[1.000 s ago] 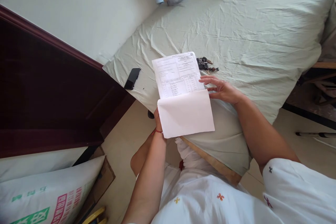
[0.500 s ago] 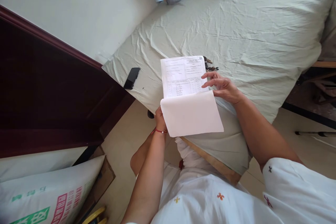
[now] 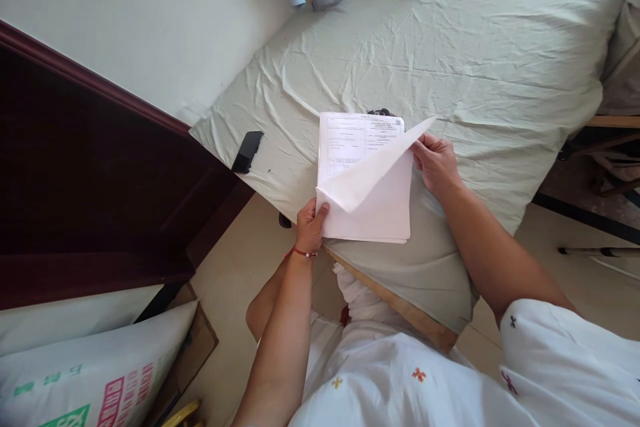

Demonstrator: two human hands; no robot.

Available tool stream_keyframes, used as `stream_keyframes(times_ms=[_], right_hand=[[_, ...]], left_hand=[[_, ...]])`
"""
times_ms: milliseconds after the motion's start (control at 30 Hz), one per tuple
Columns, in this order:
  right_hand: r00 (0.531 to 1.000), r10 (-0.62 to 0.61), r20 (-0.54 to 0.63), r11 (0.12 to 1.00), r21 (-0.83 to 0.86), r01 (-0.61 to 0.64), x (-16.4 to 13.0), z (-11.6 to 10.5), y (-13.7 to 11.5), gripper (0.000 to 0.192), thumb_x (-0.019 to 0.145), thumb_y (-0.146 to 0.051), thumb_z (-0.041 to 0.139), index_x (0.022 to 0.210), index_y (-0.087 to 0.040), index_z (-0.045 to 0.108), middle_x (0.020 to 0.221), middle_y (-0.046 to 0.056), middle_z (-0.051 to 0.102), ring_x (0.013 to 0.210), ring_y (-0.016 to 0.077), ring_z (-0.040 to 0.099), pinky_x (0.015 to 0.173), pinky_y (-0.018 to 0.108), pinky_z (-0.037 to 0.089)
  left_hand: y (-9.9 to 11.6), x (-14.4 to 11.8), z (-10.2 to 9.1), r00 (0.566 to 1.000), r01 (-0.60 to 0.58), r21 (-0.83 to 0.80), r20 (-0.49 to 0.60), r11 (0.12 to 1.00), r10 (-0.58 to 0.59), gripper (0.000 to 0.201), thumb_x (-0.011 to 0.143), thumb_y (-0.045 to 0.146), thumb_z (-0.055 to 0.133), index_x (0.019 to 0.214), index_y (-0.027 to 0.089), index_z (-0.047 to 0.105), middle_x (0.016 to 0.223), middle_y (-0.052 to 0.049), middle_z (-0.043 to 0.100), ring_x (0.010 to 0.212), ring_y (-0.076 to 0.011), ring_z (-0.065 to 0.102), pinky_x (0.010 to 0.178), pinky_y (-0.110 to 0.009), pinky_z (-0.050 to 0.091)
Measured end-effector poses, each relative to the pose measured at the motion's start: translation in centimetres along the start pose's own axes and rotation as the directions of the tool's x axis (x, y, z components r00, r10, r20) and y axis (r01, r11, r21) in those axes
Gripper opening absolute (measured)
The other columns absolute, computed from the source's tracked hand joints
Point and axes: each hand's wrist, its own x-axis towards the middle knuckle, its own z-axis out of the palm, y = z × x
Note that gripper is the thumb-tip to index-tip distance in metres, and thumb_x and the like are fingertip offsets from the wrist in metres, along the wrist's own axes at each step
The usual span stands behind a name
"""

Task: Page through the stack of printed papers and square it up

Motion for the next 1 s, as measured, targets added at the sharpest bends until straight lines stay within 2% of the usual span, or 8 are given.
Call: stream_keyframes(times_ms=[100,300,433,567,700,800,900,1000], right_hand=[[0.997,0.0,-0.074,0.995,-0.095,-0.007,-0.1,0.1,0.1,0.054,0.072,-0.073,0.078,0.068,-0.027,0.051,0.057,-0.003,0.037,0.051,0.0133,0.027,0.051,0.031,0.023],[0.982,-0.032,-0.185,0.877,-0.476,-0.061,-0.2,0.0,0.6,0.046,0.08,-0.065,0.069,0.061,-0.025,0.055,0.059,0.001,0.045,0.057,0.0166,0.039,0.056,0.034,0.027],[0.984,-0.083,-0.158,0.754,-0.656,-0.041,0.1,0.1,0.7,0.044,0.087,-0.058,0.066,0.061,-0.024,0.056,0.059,0.003,0.052,0.06,0.0194,0.048,0.061,0.035,0.032],[0.987,-0.075,-0.145,0.695,-0.718,-0.053,0.3,0.1,0.8,0.037,0.088,-0.05,0.07,0.064,-0.024,0.057,0.063,0.004,0.061,0.063,0.0217,0.055,0.066,0.037,0.04],[0.981,-0.146,-0.126,0.74,-0.672,0.024,0.1,0.0,1.4,0.021,0.082,-0.042,0.073,0.082,-0.026,0.059,0.075,0.004,0.067,0.069,0.0229,0.06,0.074,0.04,0.049],[0.978,-0.17,-0.124,0.809,-0.584,0.067,-0.1,0.1,1.6,0.028,0.082,-0.046,0.072,0.098,-0.026,0.061,0.083,0.005,0.07,0.071,0.0233,0.062,0.075,0.043,0.055],[0.99,-0.075,-0.115,0.914,-0.404,0.022,-0.3,0.2,1.2,0.048,0.08,-0.061,0.075,0.11,-0.026,0.062,0.098,0.008,0.076,0.081,0.0265,0.07,0.066,0.042,0.06],[0.995,0.099,-0.015,0.985,-0.138,-0.1,-0.5,0.3,0.5,0.061,0.075,-0.069,0.082,0.117,-0.028,0.064,0.102,0.007,0.078,0.092,0.0282,0.075,0.067,0.041,0.065]], left_hand=[[-0.2,0.0,-0.1,1.0,0.008,-0.003,-0.002,1.0,-0.008,0.038,0.083,0.057,0.083,0.093,0.02,0.078,0.081,-0.001,0.071,0.073,-0.0172,0.058,0.069,-0.028,0.047],[0.1,-0.1,-0.2,1.0,-0.009,0.036,0.024,0.999,0.008,0.036,0.086,0.054,0.079,0.097,0.02,0.079,0.085,-0.002,0.073,0.082,-0.0204,0.065,0.079,-0.03,0.051],[0.4,-0.3,-0.2,1.0,0.017,0.022,0.026,1.0,-0.018,0.037,0.085,0.054,0.08,0.1,0.02,0.08,0.089,-0.003,0.076,0.085,-0.0216,0.068,0.082,-0.031,0.053],[0.2,-0.5,-0.1,0.999,0.028,0.004,0.025,1.0,-0.028,0.036,0.086,0.054,0.079,0.102,0.021,0.08,0.094,-0.005,0.078,0.091,-0.0236,0.071,0.086,-0.033,0.056],[0.6,-0.5,0.3,0.998,0.056,-0.061,-0.01,0.997,-0.057,0.038,0.083,0.054,0.082,0.101,0.02,0.08,0.094,-0.005,0.08,0.09,-0.0229,0.072,0.085,-0.033,0.057],[1.7,-0.8,0.6,0.988,0.125,-0.182,-0.065,0.975,-0.139,0.044,0.075,0.056,0.087,0.1,0.02,0.08,0.091,-0.004,0.08,0.086,-0.0228,0.074,0.082,-0.034,0.058],[2.7,-1.5,0.8,0.975,0.161,-0.27,-0.109,0.949,-0.196,0.044,0.071,0.054,0.09,0.097,0.021,0.079,0.09,-0.003,0.081,0.082,-0.0212,0.074,0.079,-0.034,0.059],[3.1,-2.7,1.4,0.965,0.162,-0.322,-0.145,0.933,-0.217,0.043,0.072,0.054,0.091,0.098,0.022,0.079,0.097,-0.003,0.081,0.084,-0.0197,0.073,0.08,-0.032,0.059]])
